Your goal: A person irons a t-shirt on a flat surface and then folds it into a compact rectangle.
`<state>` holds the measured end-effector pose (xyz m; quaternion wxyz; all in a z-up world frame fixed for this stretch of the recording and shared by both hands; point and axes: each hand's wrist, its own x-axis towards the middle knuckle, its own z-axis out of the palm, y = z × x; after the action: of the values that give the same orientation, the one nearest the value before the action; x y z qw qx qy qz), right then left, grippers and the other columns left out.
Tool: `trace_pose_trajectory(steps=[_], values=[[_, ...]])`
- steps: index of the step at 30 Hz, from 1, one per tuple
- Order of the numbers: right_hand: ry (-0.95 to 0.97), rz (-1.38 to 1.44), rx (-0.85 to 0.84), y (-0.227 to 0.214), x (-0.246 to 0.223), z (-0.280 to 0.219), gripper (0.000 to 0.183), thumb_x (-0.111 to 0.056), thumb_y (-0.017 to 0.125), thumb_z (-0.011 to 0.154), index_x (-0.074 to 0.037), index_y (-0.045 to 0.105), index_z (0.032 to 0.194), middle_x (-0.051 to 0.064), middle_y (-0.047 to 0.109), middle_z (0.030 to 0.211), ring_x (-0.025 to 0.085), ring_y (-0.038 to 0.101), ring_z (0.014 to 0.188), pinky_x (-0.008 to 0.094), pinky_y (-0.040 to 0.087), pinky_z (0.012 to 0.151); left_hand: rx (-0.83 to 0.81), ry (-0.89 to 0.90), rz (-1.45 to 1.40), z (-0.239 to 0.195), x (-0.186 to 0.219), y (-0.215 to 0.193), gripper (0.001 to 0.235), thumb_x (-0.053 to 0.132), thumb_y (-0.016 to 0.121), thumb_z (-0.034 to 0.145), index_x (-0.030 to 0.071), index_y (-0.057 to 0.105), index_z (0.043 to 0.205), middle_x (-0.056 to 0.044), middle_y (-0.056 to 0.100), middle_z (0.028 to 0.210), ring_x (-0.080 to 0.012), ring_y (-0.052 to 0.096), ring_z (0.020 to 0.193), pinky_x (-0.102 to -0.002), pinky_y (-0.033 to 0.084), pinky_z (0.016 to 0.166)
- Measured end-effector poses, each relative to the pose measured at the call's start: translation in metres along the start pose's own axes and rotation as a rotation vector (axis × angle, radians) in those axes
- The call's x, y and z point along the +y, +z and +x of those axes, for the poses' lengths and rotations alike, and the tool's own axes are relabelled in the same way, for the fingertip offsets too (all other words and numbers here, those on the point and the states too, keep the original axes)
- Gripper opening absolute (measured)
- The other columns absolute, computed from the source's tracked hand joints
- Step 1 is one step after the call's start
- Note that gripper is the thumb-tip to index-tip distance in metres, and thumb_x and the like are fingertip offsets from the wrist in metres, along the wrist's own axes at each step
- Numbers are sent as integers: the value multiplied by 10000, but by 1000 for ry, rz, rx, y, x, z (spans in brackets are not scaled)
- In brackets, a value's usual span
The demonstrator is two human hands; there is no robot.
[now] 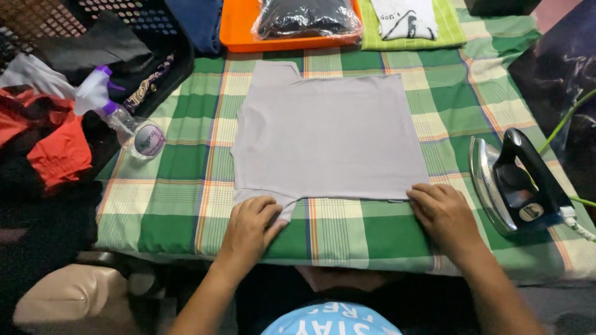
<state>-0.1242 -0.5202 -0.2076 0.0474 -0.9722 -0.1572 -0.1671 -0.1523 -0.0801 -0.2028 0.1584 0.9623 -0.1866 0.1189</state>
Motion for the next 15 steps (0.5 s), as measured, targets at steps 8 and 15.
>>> trace_pose_trajectory(steps=[8,15], values=[[266,209,-37,-20,-19,36,149,-215,588,1029,-189,668,1152,99,734,970,385,734,893,482,579,778,287,25,107,31,-9,8,119,309,548,1046,245,611,1125,40,620,832,-209,678,781,-368,521,681],[141,190,71,-27,-4,53,221,-248,701,943,-184,666,1152,87,734,929,312,761,867,413,600,747,156,174,-1,59,-7,-47,357,495,694,904,184,615,1059,-44,694,759,-279,741,705,-405,589,612]])
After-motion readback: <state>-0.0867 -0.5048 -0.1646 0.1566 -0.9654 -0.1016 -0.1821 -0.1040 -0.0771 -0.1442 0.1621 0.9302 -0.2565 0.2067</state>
